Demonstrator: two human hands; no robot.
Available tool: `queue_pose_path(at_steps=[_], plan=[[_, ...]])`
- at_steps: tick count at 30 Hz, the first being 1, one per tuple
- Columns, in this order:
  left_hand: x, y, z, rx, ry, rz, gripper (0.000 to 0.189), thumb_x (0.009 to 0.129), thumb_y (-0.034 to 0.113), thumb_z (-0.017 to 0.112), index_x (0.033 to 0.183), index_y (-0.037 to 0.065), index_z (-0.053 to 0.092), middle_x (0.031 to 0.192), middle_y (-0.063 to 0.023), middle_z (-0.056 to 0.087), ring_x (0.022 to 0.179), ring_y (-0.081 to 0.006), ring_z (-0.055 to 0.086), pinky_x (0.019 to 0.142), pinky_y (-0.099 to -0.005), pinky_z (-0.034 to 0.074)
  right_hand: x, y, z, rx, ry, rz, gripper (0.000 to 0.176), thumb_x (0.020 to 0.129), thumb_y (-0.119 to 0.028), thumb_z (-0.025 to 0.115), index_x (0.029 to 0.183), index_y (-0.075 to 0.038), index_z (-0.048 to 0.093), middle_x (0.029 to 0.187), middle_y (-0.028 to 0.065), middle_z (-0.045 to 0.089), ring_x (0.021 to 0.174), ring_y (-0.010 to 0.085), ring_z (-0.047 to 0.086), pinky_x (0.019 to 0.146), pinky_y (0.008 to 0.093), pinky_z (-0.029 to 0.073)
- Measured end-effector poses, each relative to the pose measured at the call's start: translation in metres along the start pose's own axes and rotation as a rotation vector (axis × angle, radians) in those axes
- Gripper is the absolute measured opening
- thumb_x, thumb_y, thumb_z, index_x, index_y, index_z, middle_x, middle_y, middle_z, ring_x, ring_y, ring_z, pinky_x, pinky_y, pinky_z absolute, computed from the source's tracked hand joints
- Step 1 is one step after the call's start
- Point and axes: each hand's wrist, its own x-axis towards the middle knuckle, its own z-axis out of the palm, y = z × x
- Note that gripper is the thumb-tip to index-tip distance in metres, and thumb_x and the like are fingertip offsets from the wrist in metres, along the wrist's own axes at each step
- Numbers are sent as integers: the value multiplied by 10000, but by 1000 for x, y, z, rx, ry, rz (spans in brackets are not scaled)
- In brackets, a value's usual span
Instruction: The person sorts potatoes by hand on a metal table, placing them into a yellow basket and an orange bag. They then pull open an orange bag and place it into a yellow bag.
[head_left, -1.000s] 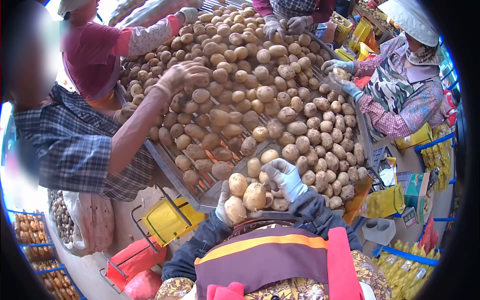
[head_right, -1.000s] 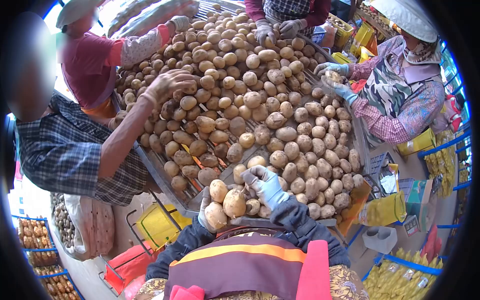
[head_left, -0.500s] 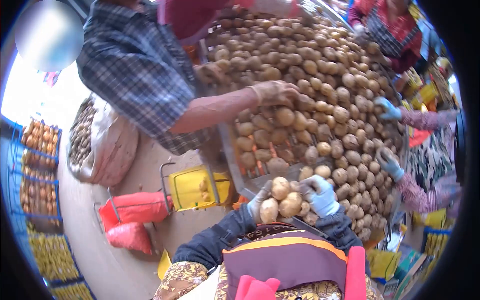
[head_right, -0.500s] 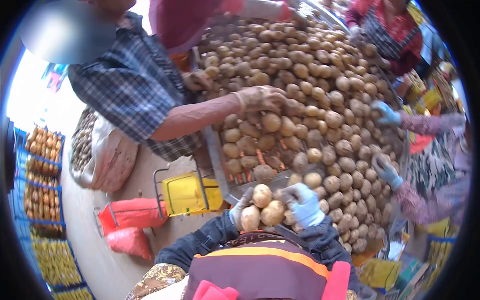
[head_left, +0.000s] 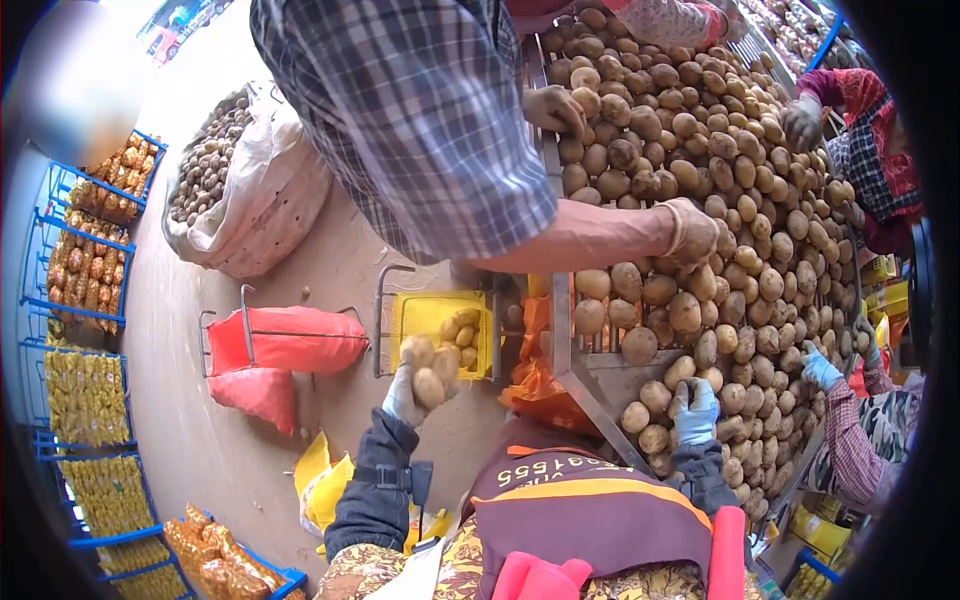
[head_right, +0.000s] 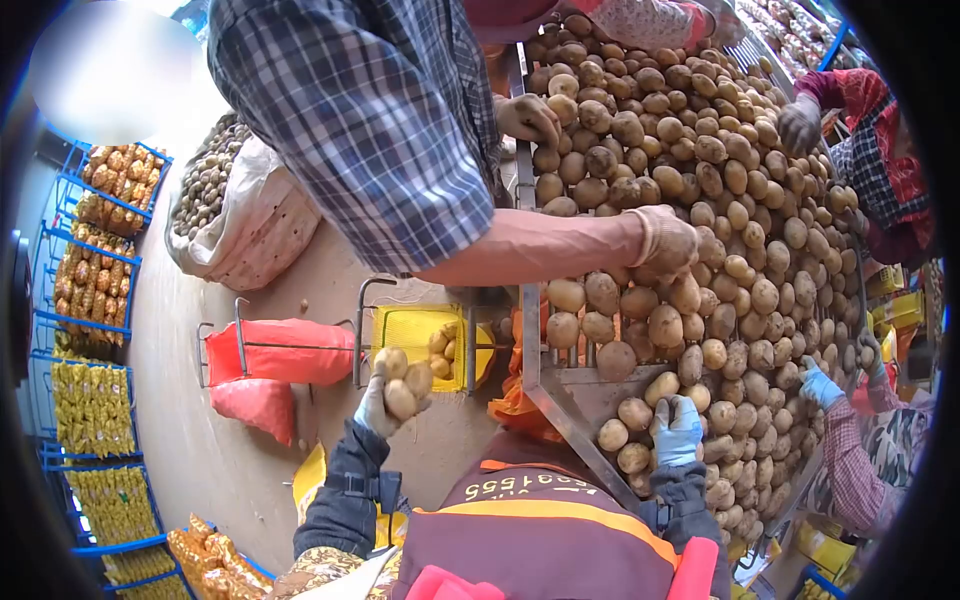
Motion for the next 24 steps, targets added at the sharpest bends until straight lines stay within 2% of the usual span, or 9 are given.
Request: queue_pose_path(at_steps=[3, 4, 7, 8, 11, 13, 16, 20, 24], plan=[[23, 17, -12, 46, 419, -55, 620, 935, 442, 589, 1431, 183, 323, 1468, -111, 365, 1309, -394, 391, 1006, -610, 401, 8, 3, 11, -53, 19, -100, 122, 875, -145, 648, 931, -37, 640, 822, 155, 647, 741, 326, 635, 680, 389, 512], [19, 18, 2, 262, 349, 47, 663, 953, 410, 569, 1471, 164, 238, 1498, -115, 284, 1348, -412, 307, 1021, -597, 384, 8, 1, 8, -74, -9, -96, 130, 874, -157, 646, 929, -39, 640, 809, 163, 643, 744, 345, 633, 673, 405, 510], [42, 1, 27, 665, 304, 441, 490, 991, 263, 525, 1433, 127, 364, 1387, -39, 426, 1264, -201, 434, 1008, -423, 412, 8, -33, -3, -134, -78, -281, 201, 826, -194, 664, 970, -60, 623, 846, 161, 634, 801, 361, 620, 685, 459, 495], [40, -10, 53, 699, 216, 598, 452, 975, 146, 538, 1389, 13, 416, 1367, -105, 481, 1224, -194, 490, 1020, -327, 412, 2, -44, -8, -234, -215, -286, 297, 791, -217, 668, 1043, -71, 609, 904, 153, 637, 838, 361, 616, 729, 461, 496], [22, -51, 121, 921, -264, 681, 422, 895, 37, 604, 1304, 3, 504, 1311, -129, 536, 1218, -230, 517, 1045, -368, 403, -30, -54, -28, -98, -455, -489, 487, 744, -253, 695, 1186, -95, 562, 1259, 176, 521, 1028, 358, 591, 847, 461, 491], [12, -70, 181, 1391, -671, 1063, 445, 805, -5, 665, 1234, 15, 553, 1270, -166, 562, 1215, -312, 524, 1044, -401, 409, -51, -30, -44, -256, -360, -542, 554, 767, -338, 692, 1254, -116, 548, 1327, 164, 503, 1218, 358, 499, 1009, 500, 404], [12, -113, 232, 1707, -1076, 1070, 582, 729, 171, 755, 1260, 59, 543, 1323, -164, 525, 1300, -388, 434, 1089, -517, 329, -96, 21, -65, -446, -251, -132, 644, 831, -505, 592, 1381, -188, 479, 1434, 152, 432, 1361, 333, 355, 1126, 577, 197], [6, -172, 277, 2013, -1487, 901, 741, 751, 325, 743, 1392, 106, 441, 1451, -154, 416, 1401, -370, 304, 1153, -560, 173, -174, 85, -88, -535, -162, -18, 516, 883, -456, 537, 1349, -235, 521, 1448, 69, 452, 1364, 316, 370, 1128, 573, 199], [10, -228, 290, 2128, -1664, 931, 779, 812, 414, 675, 1455, 108, 359, 1521, -153, 322, 1427, -364, 258, 1159, -576, 128, -221, 119, -117, -666, -37, 93, 578, 877, -528, 514, 1342, -186, 533, 1413, 88, 467, 1355, 303, 370, 1152, 546, 156]])
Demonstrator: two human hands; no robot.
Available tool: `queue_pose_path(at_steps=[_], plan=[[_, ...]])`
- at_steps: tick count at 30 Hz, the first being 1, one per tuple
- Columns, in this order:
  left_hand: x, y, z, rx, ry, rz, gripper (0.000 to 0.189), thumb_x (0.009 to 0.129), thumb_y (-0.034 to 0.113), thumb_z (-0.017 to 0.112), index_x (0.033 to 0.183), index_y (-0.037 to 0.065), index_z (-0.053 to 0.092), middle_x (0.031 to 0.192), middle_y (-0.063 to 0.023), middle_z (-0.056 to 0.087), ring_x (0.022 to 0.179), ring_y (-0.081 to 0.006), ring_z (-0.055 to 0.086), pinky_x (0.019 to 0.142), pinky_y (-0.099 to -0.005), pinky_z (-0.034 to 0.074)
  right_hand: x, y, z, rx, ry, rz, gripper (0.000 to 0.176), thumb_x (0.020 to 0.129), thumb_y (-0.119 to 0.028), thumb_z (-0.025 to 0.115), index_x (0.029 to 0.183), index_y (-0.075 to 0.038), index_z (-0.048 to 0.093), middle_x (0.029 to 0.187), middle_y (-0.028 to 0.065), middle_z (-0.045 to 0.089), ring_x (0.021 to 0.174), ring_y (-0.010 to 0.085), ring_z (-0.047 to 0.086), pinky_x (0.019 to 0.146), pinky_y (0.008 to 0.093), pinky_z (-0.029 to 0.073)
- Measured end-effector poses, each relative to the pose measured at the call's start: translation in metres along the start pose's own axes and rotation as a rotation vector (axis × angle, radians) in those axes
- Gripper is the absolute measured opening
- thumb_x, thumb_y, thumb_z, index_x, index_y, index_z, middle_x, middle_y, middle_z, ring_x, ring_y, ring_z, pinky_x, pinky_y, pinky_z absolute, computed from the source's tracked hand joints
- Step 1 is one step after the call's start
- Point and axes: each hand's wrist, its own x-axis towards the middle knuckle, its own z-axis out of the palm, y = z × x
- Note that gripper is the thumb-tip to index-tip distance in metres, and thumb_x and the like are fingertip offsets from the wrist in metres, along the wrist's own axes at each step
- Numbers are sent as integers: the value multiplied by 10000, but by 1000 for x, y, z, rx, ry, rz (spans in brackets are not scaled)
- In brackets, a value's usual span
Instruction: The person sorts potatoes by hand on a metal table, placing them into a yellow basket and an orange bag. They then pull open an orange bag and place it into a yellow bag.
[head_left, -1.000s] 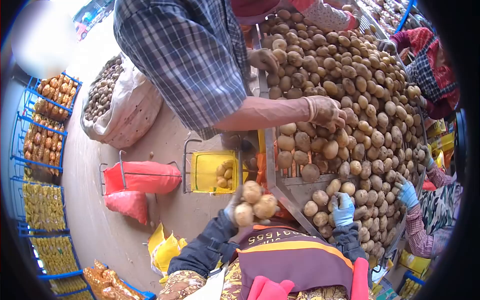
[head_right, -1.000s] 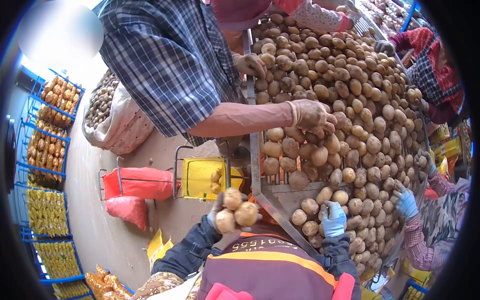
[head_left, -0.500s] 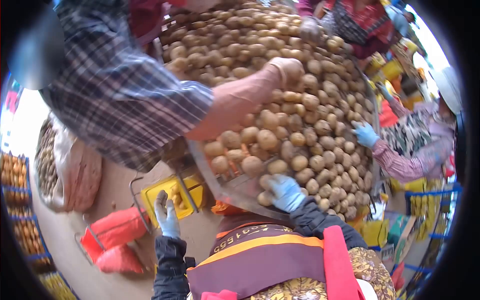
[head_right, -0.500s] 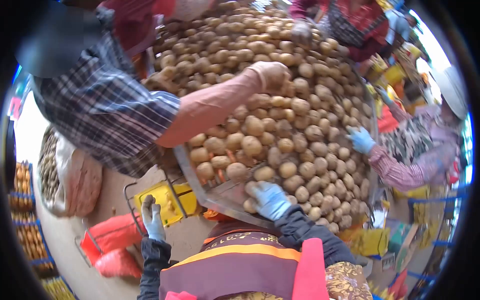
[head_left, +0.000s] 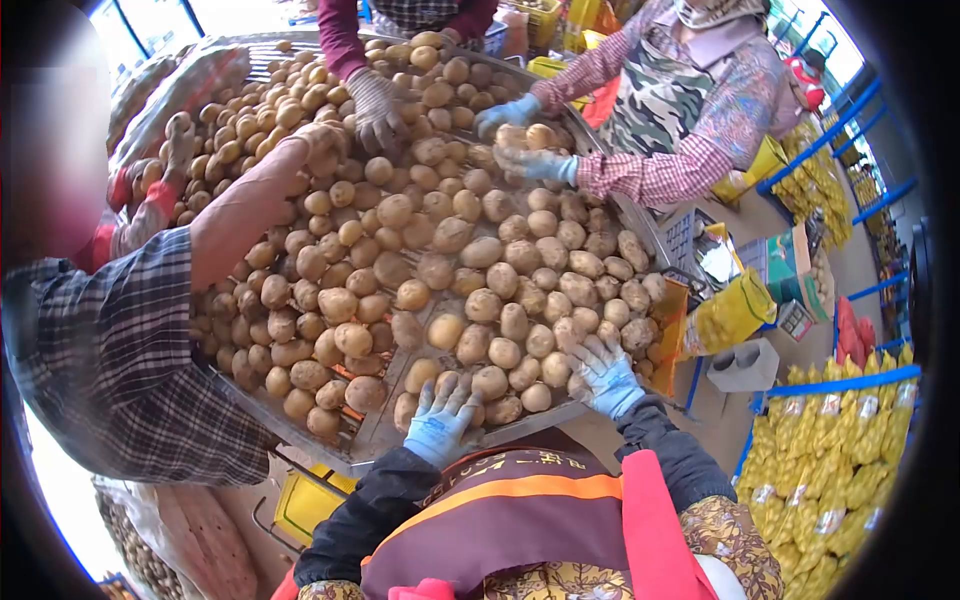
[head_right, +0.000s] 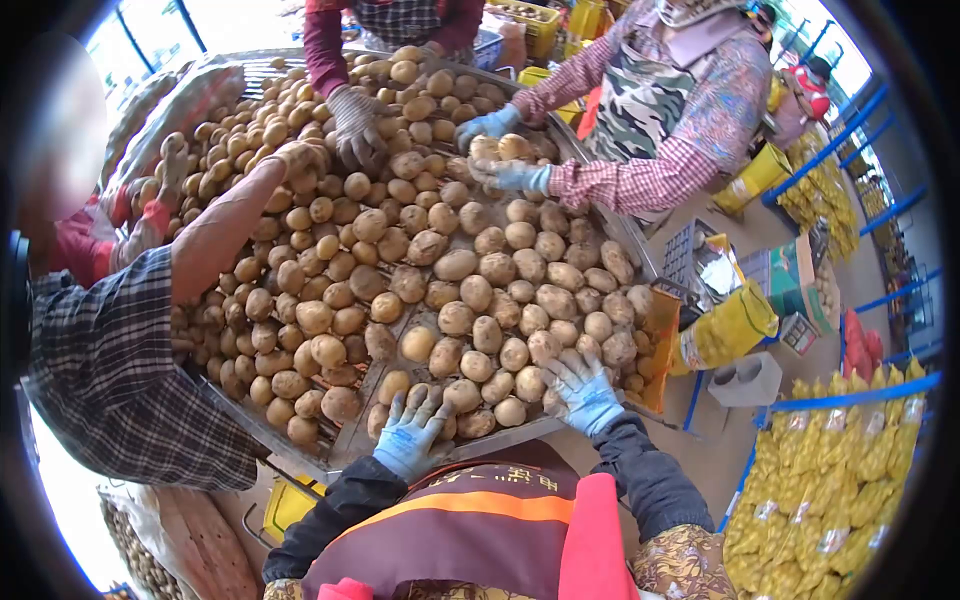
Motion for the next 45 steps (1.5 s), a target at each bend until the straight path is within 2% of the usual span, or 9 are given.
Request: queue_pose_path(at_steps=[4, 16, 19, 23, 30, 36, 39, 43, 45], plan=[[38, 11, 6, 47, -85, 35, 793, 821, 423, 667, 1465, 100, 336, 1541, -173, 276, 1441, -355, 232, 1153, -598, 89, -21, 0, -6, 130, 134, 286, 697, 810, -600, 569, 1357, -172, 521, 1436, 115, 418, 1380, 299, 325, 1151, 556, 141], [88, 25, 22, 146, -122, 228, 848, 734, 436, 729, 1437, 100, 393, 1571, -159, 211, 1460, -352, 176, 1153, -593, 111, 1, 26, 10, 149, 156, 487, 517, 832, -393, 614, 1296, -169, 575, 1443, 119, 444, 1411, 288, 297, 1168, 539, 128], [97, 31, 33, 223, -60, 259, 839, 711, 432, 735, 1410, 85, 430, 1569, -145, 222, 1456, -359, 180, 1147, -599, 137, 11, 11, 8, 174, 254, 575, 588, 832, -448, 616, 1332, -148, 536, 1431, 142, 430, 1373, 327, 328, 1149, 554, 177], [101, 32, 40, 162, 1, 233, 801, 748, 417, 712, 1405, 57, 427, 1548, -137, 266, 1431, -372, 235, 1142, -599, 159, 8, -31, 1, 188, 85, 217, 586, 867, -463, 570, 1395, -222, 490, 1488, 91, 392, 1385, 319, 326, 1130, 564, 195], [116, 45, 31, 121, -146, 205, 927, 685, 398, 759, 1449, 57, 360, 1530, -141, 312, 1437, -360, 235, 1156, -580, 158, 6, 1, 16, 237, 195, 222, 565, 844, -498, 586, 1354, -257, 545, 1439, -12, 473, 1379, 283, 343, 1116, 557, 220], [139, 76, 23, 127, -184, 223, 845, 722, 348, 729, 1443, 95, 368, 1517, -143, 337, 1431, -317, 268, 1144, -620, 132, 4, 58, 18, 207, 257, 414, 566, 803, -489, 635, 1250, -143, 600, 1333, 97, 517, 1312, 304, 405, 1115, 542, 245], [137, 74, 23, 17, -140, 241, 820, 733, 354, 722, 1445, 137, 376, 1523, -147, 321, 1432, -324, 260, 1144, -623, 121, 12, 83, 5, 48, 286, 379, 526, 810, -446, 650, 1222, -122, 608, 1303, 100, 526, 1300, 303, 415, 1101, 538, 262], [122, 47, 15, 174, 14, -23, 885, 726, 447, 745, 1457, 132, 357, 1532, -184, 276, 1430, -420, 199, 1140, -618, 93, 77, 98, -21, 229, 374, 358, 527, 826, -424, 639, 1253, -122, 576, 1301, 101, 519, 1301, 314, 403, 1090, 542, 274], [121, 42, 1, 89, 29, -255, 922, 730, 539, 713, 1468, 126, 347, 1547, -211, 229, 1435, -447, 152, 1142, -616, 63, 126, 107, -27, 274, 220, 413, 589, 829, -464, 633, 1322, -158, 534, 1391, 110, 450, 1349, 313, 348, 1094, 573, 252]])
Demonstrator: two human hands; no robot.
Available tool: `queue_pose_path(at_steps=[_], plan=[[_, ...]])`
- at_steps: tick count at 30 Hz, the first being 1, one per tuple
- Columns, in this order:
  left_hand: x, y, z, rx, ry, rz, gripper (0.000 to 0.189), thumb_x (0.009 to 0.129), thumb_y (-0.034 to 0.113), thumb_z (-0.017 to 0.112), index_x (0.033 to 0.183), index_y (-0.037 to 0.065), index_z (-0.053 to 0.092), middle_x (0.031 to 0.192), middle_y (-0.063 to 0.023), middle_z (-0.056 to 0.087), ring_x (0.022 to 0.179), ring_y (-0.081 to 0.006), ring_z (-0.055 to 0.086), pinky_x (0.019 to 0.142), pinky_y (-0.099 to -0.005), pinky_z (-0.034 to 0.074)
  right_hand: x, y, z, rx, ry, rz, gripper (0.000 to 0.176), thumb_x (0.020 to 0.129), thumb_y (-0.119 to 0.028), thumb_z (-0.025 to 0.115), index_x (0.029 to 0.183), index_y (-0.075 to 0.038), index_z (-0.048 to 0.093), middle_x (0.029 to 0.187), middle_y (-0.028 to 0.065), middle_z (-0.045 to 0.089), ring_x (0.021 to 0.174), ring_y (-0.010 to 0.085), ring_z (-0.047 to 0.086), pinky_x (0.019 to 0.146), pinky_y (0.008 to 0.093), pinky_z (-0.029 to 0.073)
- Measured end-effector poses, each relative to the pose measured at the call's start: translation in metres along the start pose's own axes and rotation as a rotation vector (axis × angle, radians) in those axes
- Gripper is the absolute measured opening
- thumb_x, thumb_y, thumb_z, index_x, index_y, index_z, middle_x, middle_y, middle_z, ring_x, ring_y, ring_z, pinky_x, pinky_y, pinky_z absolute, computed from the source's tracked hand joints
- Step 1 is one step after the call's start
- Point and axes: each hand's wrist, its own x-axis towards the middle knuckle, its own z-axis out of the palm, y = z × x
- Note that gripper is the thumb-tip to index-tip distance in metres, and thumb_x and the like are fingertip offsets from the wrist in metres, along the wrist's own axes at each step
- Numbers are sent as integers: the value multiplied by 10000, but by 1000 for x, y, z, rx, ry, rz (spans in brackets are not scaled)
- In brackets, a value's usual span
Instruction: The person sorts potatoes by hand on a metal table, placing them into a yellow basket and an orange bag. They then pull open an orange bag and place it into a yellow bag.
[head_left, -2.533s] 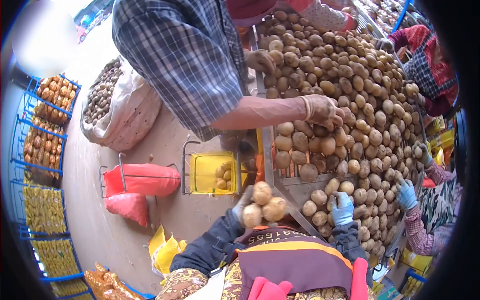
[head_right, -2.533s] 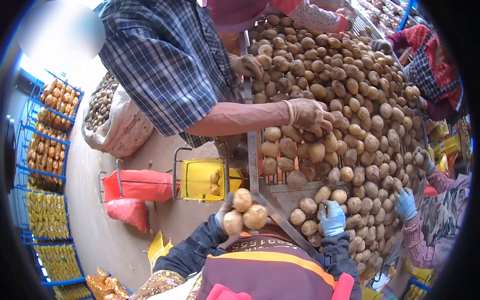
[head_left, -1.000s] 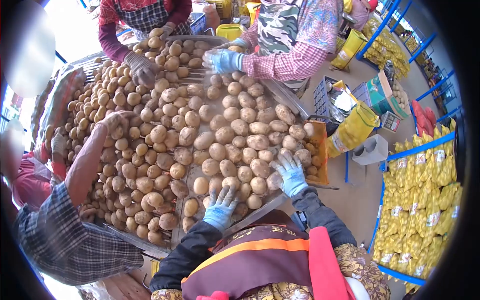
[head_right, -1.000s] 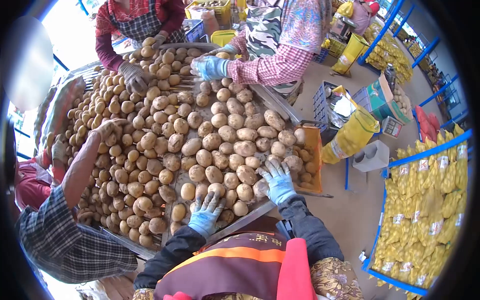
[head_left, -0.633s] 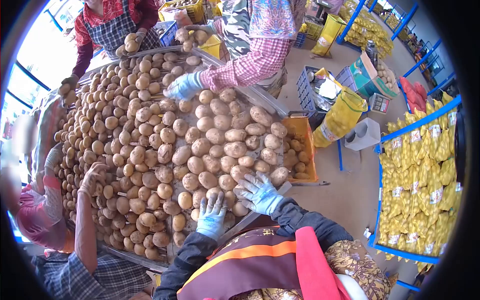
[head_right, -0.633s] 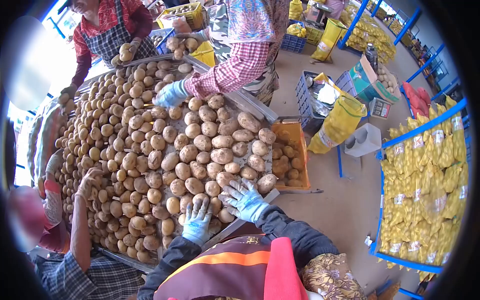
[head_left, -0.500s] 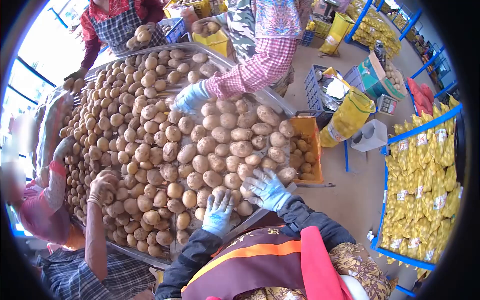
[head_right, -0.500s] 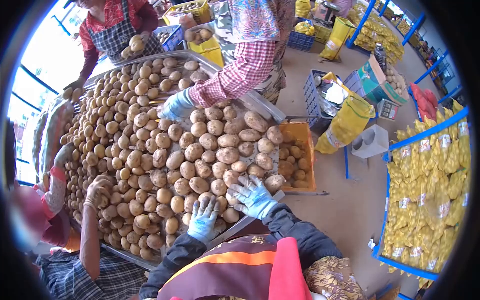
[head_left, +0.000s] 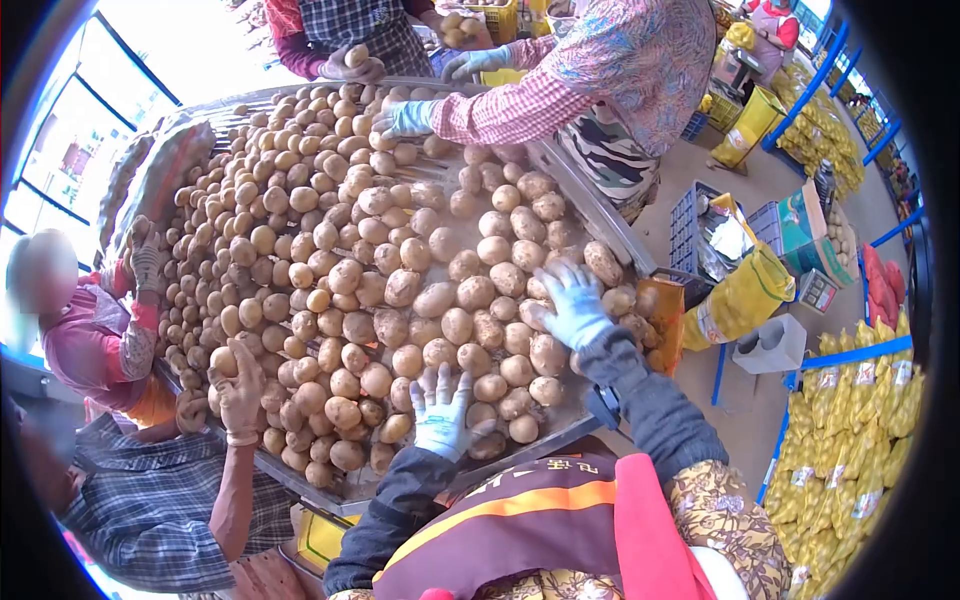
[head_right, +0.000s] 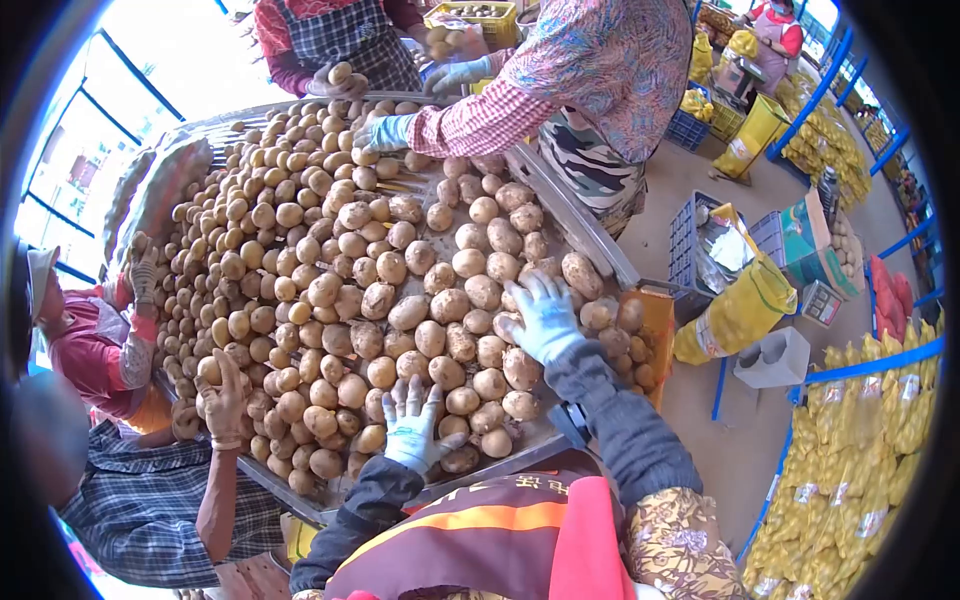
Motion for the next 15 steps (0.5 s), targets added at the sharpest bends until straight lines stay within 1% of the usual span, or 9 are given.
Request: queue_pose_path(at_steps=[1, 3, 7, 8, 10, 12, 13, 14, 15], plan=[[-2, -11, 7, 35, -19, 51, 905, 748, 613, 659, 1470, 154, 363, 1562, -212, 196, 1441, -453, 115, 1141, -620, 35, 26, -7, 5, -43, -65, 28, 617, 831, -490, 625, 1355, -186, 508, 1440, 111, 397, 1374, 316, 309, 1098, 595, 230], [-3, -10, 7, 77, -44, 54, 833, 763, 628, 627, 1451, 210, 411, 1565, -210, 192, 1443, -460, 104, 1135, -632, 24, 69, -8, 21, -113, -176, 59, 682, 851, -545, 586, 1443, -252, 419, 1546, 103, 266, 1421, 337, 227, 1107, 647, 170], [-7, 1, 21, 78, -56, -50, 807, 787, 626, 595, 1460, 227, 399, 1557, -212, 218, 1441, -452, 143, 1131, -638, -2, 92, -37, 26, -158, -405, 81, 782, 863, -610, 533, 1515, -275, 262, 1592, 87, 196, 1468, 389, 46, 1071, 749, 32], [-7, 4, 21, 77, -61, -69, 811, 787, 630, 592, 1461, 222, 397, 1556, -216, 219, 1442, -446, 147, 1131, -640, -3, 83, -38, 19, -166, -462, 4, 727, 882, -610, 501, 1505, -303, 286, 1587, 90, 212, 1467, 391, 46, 1089, 725, 30], [-4, 11, 20, 87, -68, -80, 843, 778, 647, 590, 1468, 210, 382, 1555, -228, 211, 1447, -434, 147, 1129, -643, -5, 54, -23, 19, -271, -446, -164, 642, 897, -602, 480, 1469, -334, 364, 1580, 98, 227, 1466, 391, 47, 1106, 695, 31], [1, 18, 18, 107, -115, -25, 874, 771, 653, 596, 1480, 200, 358, 1554, -247, 195, 1450, -434, 138, 1128, -646, 11, 33, -2, 9, -195, -433, -277, 573, 906, -592, 467, 1424, -349, 441, 1574, 104, 240, 1464, 385, 55, 1121, 663, 36], [5, 24, 15, 86, -151, -30, 883, 767, 622, 632, 1486, 201, 339, 1549, -275, 169, 1446, -446, 130, 1127, -649, 33, 25, 11, 7, -122, -394, -337, 586, 871, -598, 500, 1380, -309, 516, 1568, 120, 247, 1456, 409, 58, 1123, 663, 17], [10, 29, 17, 84, -152, -33, 883, 767, 622, 632, 1486, 201, 339, 1549, -275, 169, 1446, -446, 130, 1127, -649, 33, 18, 20, 5, -76, -305, -378, 520, 858, -543, 567, 1308, -282, 584, 1484, 133, 382, 1435, 393, 174, 1127, 628, 137], [15, 34, 21, 71, -155, -19, 871, 767, 588, 655, 1485, 210, 338, 1546, -286, 157, 1442, -455, 130, 1125, -652, 41, 21, 36, 6, 4, -298, -405, 460, 847, -480, 608, 1241, -243, 614, 1396, 134, 461, 1380, 378, 284, 1093, 588, 236]])
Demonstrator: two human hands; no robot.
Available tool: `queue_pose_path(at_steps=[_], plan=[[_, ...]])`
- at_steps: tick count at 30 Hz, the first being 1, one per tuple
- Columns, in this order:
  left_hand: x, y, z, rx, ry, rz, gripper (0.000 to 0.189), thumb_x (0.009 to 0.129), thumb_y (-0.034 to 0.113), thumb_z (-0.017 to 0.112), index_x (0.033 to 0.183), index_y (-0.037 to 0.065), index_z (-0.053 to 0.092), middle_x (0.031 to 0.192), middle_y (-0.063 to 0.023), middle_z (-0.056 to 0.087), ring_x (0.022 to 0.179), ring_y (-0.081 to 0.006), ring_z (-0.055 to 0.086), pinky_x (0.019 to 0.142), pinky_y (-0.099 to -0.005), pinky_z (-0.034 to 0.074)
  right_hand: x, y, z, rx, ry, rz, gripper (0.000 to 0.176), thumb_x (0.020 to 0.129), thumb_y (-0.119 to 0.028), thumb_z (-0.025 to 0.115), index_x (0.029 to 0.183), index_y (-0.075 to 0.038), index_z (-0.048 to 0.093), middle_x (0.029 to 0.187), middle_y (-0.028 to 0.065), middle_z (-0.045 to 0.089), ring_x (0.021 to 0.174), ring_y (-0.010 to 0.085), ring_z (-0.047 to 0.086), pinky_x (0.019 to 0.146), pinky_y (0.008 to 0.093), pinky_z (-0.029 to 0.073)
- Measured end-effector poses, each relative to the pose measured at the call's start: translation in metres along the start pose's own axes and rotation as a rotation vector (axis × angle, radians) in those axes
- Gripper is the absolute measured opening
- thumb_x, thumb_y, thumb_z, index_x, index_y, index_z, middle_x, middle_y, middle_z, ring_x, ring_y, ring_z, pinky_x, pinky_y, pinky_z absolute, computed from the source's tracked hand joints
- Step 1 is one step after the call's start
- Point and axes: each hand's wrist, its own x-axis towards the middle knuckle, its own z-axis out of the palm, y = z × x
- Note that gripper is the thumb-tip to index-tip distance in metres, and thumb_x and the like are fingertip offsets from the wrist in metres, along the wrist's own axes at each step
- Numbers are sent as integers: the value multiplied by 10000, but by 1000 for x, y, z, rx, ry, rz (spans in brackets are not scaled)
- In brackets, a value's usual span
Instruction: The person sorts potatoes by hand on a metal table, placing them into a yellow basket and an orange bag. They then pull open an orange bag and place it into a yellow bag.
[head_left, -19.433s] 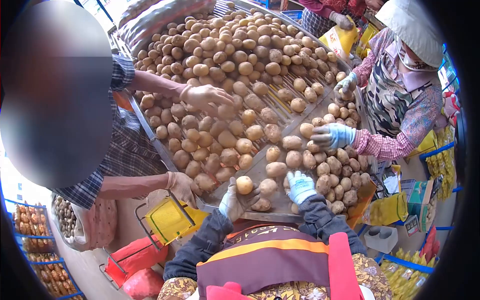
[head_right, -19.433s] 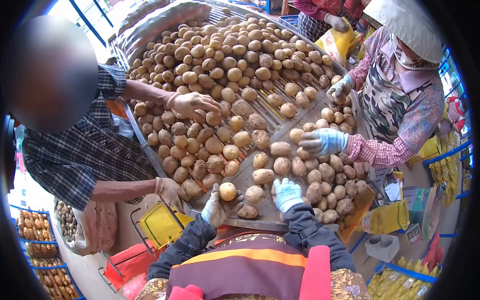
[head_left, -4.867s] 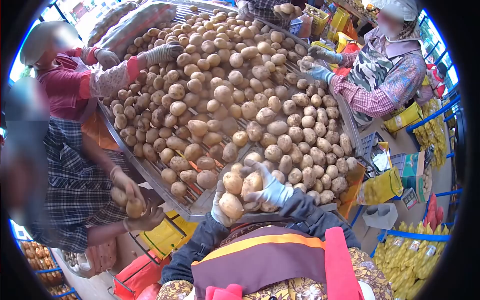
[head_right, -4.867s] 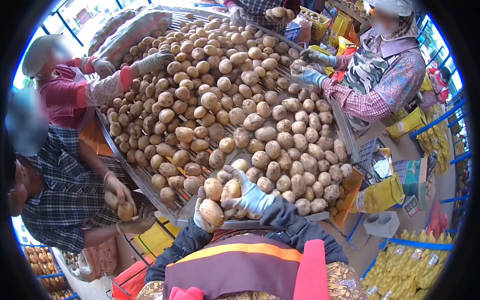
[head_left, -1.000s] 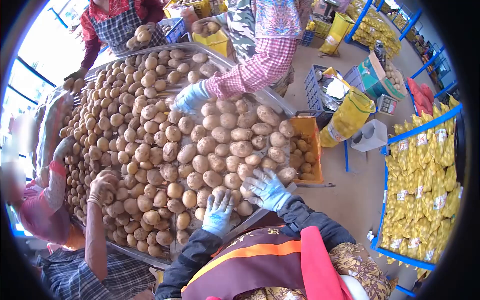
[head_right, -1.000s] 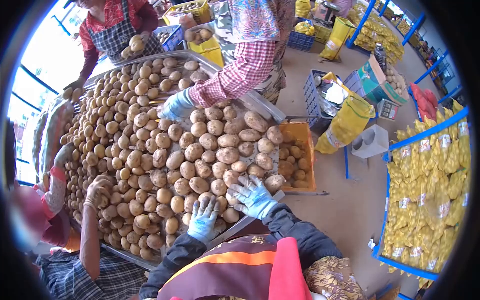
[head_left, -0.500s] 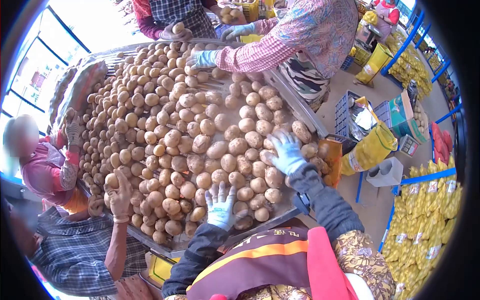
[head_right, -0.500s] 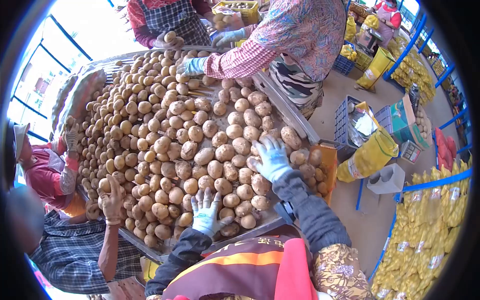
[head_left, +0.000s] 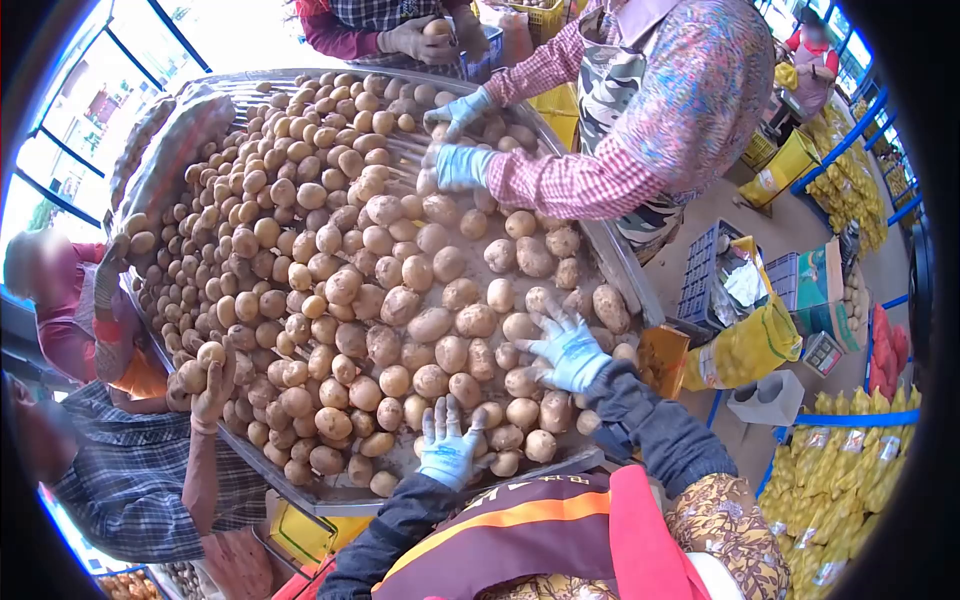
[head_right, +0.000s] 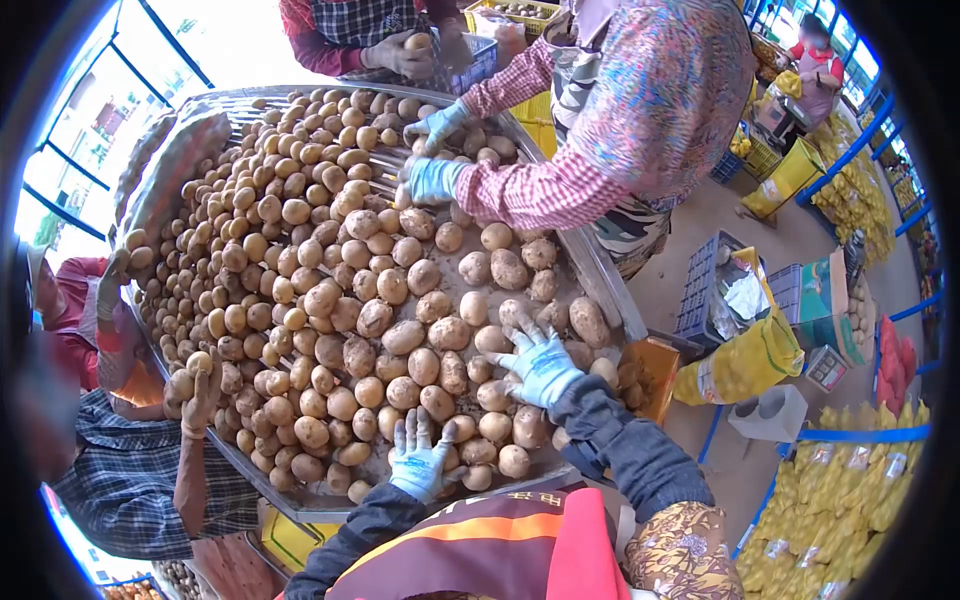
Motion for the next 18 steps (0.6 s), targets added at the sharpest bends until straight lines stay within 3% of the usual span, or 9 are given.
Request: queue_pose_path(at_steps=[1, 2, 3, 5, 7, 9, 12, 15, 18], plan=[[4, 6, 3, -13, -5, 13, 863, 767, 553, 679, 1485, 218, 337, 1544, -296, 145, 1438, -464, 131, 1124, -655, 50, 0, 16, 2, 75, 19, -38, 399, 836, -416, 650, 1175, -205, 644, 1308, 134, 540, 1324, 363, 394, 1060, 547, 336], [9, 12, 10, -38, 57, 63, 869, 736, 488, 725, 1479, 241, 346, 1540, -305, 139, 1427, -475, 156, 1122, -657, 63, 8, 34, 6, 178, 210, 21, 289, 814, -290, 693, 1048, -125, 650, 1141, 131, 611, 1154, 338, 544, 938, 472, 451], [15, 20, 19, 34, 50, 108, 844, 731, 443, 725, 1469, 253, 363, 1545, -283, 160, 1427, -457, 187, 1121, -657, 82, 17, 48, -1, 128, 270, 127, 256, 814, -247, 687, 1006, -85, 637, 1124, 147, 612, 1077, 333, 574, 910, 441, 465], [26, 35, 17, -21, 66, 202, 804, 752, 345, 698, 1469, 241, 349, 1548, -209, 223, 1444, -389, 199, 1131, -637, 100, 58, 69, -24, 161, 321, 243, 286, 853, -245, 654, 1075, -68, 625, 1170, 168, 604, 1112, 353, 567, 935, 447, 454], [36, 43, 0, -128, 23, 287, 814, 767, 376, 688, 1483, 224, 332, 1560, -178, 225, 1452, -358, 201, 1161, -564, 123, 116, 105, -3, 197, 316, 301, 469, 880, -362, 617, 1267, -102, 556, 1373, 172, 501, 1288, 337, 457, 1075, 466, 349], [40, 43, 2, -34, 6, 298, 795, 779, 393, 680, 1479, 230, 340, 1564, -165, 224, 1451, -343, 213, 1171, -534, 131, 166, 109, -24, 232, -102, 746, 635, 888, -464, 572, 1409, -125, 443, 1443, 173, 444, 1351, 343, 393, 1129, 482, 276], [40, 39, 5, -114, 5, 287, 746, 824, 443, 634, 1486, 281, 331, 1565, -154, 231, 1437, -337, 259, 1149, -567, 181, 198, 112, -40, -11, 51, 578, 718, 884, -558, 527, 1467, -171, 363, 1470, 197, 393, 1364, 336, 372, 1154, 480, 227], [41, 39, 13, -95, -5, 270, 755, 822, 467, 629, 1490, 293, 322, 1563, -143, 239, 1436, -324, 265, 1149, -561, 187, 195, 98, -45, -118, -160, 523, 699, 878, -563, 538, 1465, -219, 374, 1452, 162, 401, 1367, 321, 360, 1129, 619, 152], [46, 43, -1, -48, -18, 283, 743, 828, 494, 615, 1487, 311, 325, 1557, -131, 254, 1435, -307, 270, 1149, -568, 182, 159, 86, -27, -125, -152, 196, 707, 882, -617, 485, 1455, -214, 396, 1469, 160, 385, 1398, 318, 295, 1150, 610, 69]])
